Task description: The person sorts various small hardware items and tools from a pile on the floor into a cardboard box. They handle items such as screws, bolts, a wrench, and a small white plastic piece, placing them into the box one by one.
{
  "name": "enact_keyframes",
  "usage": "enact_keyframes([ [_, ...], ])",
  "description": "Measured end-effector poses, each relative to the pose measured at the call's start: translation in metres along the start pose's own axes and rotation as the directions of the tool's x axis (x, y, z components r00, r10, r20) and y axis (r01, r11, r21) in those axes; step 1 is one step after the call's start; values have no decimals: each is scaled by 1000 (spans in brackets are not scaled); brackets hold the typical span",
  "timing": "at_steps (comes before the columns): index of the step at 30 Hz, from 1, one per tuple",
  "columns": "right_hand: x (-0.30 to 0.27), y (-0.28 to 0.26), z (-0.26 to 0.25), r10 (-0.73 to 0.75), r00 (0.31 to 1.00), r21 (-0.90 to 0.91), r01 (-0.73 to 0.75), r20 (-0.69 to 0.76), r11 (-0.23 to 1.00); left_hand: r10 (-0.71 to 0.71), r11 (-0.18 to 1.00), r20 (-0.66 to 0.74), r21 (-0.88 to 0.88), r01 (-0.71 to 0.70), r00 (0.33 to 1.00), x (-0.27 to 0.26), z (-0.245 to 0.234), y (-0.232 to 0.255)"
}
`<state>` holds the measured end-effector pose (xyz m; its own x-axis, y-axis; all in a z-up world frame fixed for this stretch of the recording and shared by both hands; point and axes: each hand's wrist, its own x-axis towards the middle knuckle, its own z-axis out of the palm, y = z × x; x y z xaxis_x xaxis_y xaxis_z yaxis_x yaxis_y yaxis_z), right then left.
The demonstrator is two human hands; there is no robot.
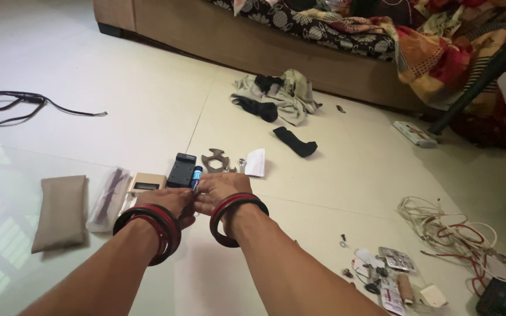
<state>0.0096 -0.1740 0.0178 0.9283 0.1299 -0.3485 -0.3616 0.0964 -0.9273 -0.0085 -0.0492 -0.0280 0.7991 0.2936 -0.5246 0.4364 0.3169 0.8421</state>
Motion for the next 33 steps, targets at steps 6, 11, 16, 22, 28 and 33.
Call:
enact_keyframes([
  [6, -5, -2, -4, -2, 1000, 32, 1, 28, 999, -42, 999, 5, -3, 42, 999, -14, 4, 4],
  [11, -2, 0, -7, 9, 995, 44, -14, 99, 999, -18, 988, 21, 155, 15, 1000, -8, 1, -2],
  [16, -2, 1, -2, -4, 994, -93, 14, 106, 996, -68, 992, 70, 110, 60, 995, -2, 2, -7],
  [22, -6, -9, 4, -18, 997, -350, 45, 80, 936, -129, 988, 17, 88, 127, 991, -9, 3, -6],
  [28, -4, -15, 10, -143, 986, -520, 166, 86, 838, -120, 991, -22, 60, 121, 992, 2, 0, -1],
  [33, 0, -21, 10, -123, 985, -575, 172, 124, 800, -136, 991, -9, 2, 136, 991, 3, -2, 4],
])
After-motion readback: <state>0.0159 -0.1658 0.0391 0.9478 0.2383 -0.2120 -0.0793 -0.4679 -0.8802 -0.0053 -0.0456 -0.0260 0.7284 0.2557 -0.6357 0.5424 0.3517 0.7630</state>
